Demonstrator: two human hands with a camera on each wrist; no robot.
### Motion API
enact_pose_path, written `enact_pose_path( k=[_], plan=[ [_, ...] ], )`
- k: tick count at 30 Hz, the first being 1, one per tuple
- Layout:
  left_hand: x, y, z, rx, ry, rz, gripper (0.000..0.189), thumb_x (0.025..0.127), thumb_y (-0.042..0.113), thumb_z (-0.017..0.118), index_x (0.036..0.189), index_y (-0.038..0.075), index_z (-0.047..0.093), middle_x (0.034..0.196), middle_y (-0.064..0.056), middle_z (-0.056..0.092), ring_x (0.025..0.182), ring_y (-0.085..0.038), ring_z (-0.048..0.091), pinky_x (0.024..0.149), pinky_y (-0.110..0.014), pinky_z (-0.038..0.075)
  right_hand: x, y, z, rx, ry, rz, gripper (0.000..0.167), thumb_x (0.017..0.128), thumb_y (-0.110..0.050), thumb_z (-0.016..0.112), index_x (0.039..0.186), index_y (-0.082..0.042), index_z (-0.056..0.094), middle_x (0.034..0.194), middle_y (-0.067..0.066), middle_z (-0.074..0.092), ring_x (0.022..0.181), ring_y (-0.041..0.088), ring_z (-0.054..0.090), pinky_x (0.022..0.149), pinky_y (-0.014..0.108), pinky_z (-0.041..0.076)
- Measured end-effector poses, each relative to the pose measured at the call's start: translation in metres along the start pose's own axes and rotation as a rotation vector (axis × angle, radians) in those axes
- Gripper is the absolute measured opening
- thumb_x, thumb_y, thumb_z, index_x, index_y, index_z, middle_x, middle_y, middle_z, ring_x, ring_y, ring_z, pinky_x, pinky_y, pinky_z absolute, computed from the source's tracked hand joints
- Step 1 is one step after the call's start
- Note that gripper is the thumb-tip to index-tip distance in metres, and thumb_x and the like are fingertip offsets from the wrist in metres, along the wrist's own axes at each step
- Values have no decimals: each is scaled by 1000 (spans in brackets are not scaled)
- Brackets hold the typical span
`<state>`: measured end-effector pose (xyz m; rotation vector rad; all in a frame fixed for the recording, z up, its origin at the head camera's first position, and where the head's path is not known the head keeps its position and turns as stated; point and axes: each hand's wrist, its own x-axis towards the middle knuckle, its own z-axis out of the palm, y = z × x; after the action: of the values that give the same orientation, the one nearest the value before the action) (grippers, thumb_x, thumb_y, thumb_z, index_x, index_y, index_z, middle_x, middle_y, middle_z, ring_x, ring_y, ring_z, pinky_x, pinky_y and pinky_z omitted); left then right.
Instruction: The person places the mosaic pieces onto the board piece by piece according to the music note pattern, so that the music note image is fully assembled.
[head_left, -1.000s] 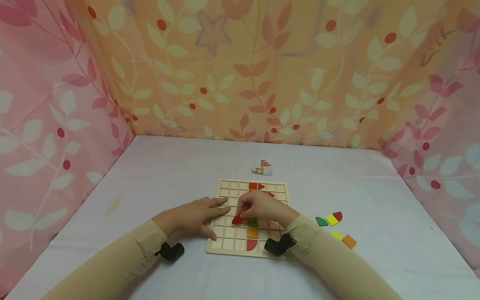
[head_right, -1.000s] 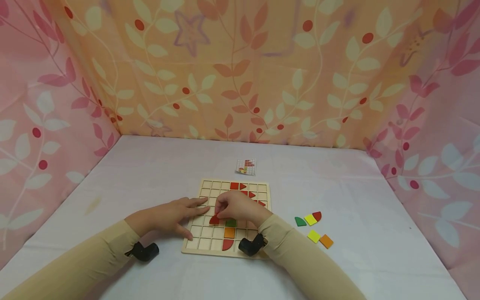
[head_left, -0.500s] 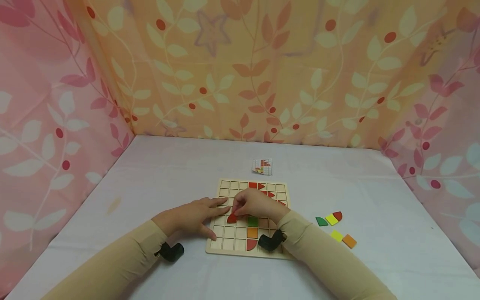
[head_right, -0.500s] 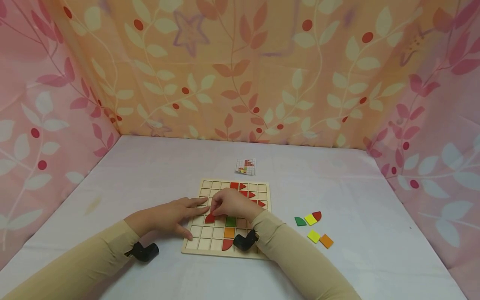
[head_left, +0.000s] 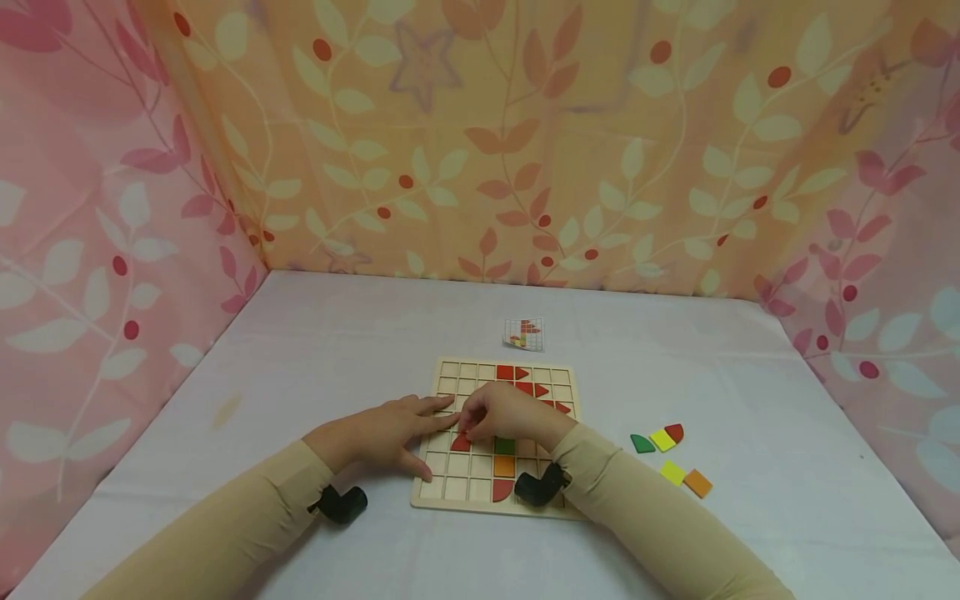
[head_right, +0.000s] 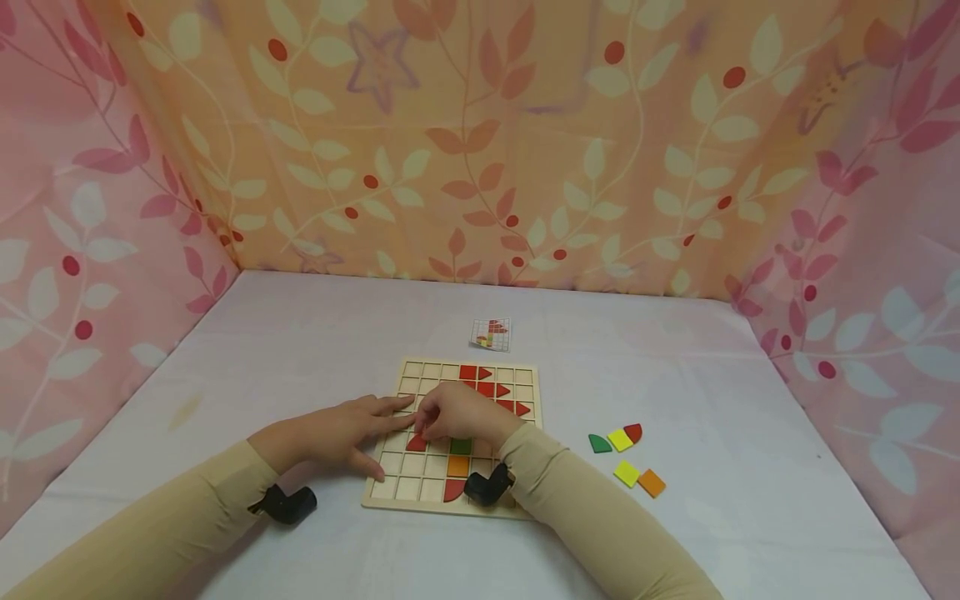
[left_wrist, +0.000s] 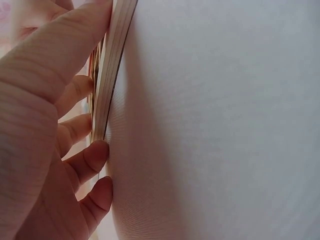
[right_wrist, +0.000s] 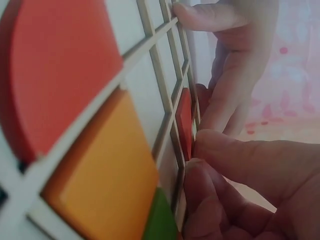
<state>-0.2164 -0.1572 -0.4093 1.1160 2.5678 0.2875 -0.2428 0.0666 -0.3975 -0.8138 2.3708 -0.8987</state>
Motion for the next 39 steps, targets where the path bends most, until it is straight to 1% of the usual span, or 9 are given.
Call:
enact_pose_path(
  k=[8, 13, 17, 21, 25, 29, 32, 35, 39],
  plan=[
    [-1, 0, 0, -2, 10, 5, 86, 71, 66, 58, 144, 29, 28, 152, 3, 17, 132, -25, 27, 102, -44, 30, -1, -4, 1, -50, -16, -15, 16, 77, -3, 69, 81, -18, 74, 77, -6, 66, 69, 7, 52, 61, 21, 43],
    [-1, 1, 0, 6, 8, -4, 86, 71, 67, 57, 144, 32, 26, 152, 5, 16, 132, -24, 27, 103, -44, 30, -2, -5, 1, -55, -15, -13, 17, 77, -2, 68, 81, -18, 74, 78, -5, 65, 69, 8, 52, 61, 22, 43],
    [-1, 1, -1, 1, 1, -16, 86, 71, 68, 56, 143, 34, 25, 152, 6, 15, 133, -24, 25, 103, -45, 29, -3, -3, 0, -83, -10, -19, 17, 80, -6, 68, 85, -21, 74, 81, -10, 64, 73, 8, 52, 65, 22, 44],
    [-2, 2, -1, -11, -5, -32, 86, 71, 68, 56, 143, 34, 25, 152, 6, 14, 135, -27, 22, 104, -48, 27, -9, -2, -3, -110, 15, -24, 16, 82, -11, 67, 91, -22, 73, 81, -11, 62, 74, 8, 52, 66, 22, 44],
    [-2, 3, -1, -22, -9, -46, 85, 71, 68, 56, 143, 36, 25, 152, 7, 13, 136, -31, 19, 104, -51, 24, -21, 1, -11, -116, 64, -41, 15, 84, -13, 65, 94, -20, 73, 79, -9, 59, 74, 10, 51, 66, 25, 45],
    [-2, 4, -1, -26, -13, -53, 85, 71, 68, 56, 143, 36, 24, 153, 7, 12, 136, -32, 18, 105, -51, 24, -36, 9, -22, -121, 120, -78, 10, 84, -14, 66, 91, -16, 72, 81, -9, 60, 74, 9, 53, 68, 26, 46],
    [-2, 4, 0, -28, -13, -59, 85, 71, 68, 56, 144, 37, 23, 153, 8, 12, 136, -32, 17, 105, -50, 24, -49, 17, -32, -100, 156, -74, 8, 83, -13, 67, 90, -13, 72, 83, -7, 61, 75, 10, 54, 68, 27, 47],
    [-2, 4, 0, -36, -12, -64, 85, 71, 67, 57, 143, 37, 23, 153, 8, 11, 137, -31, 17, 105, -50, 24, -63, 28, -42, -71, 191, -30, 8, 83, -12, 67, 90, -12, 71, 86, -5, 62, 76, 12, 54, 69, 28, 47],
    [-2, 5, 0, -41, -14, -72, 86, 70, 67, 57, 143, 39, 22, 153, 9, 11, 137, -30, 16, 105, -50, 24, -81, 42, -54, -45, 240, 79, 9, 82, -13, 68, 91, -12, 70, 90, -3, 63, 80, 14, 52, 72, 29, 46]
  ],
)
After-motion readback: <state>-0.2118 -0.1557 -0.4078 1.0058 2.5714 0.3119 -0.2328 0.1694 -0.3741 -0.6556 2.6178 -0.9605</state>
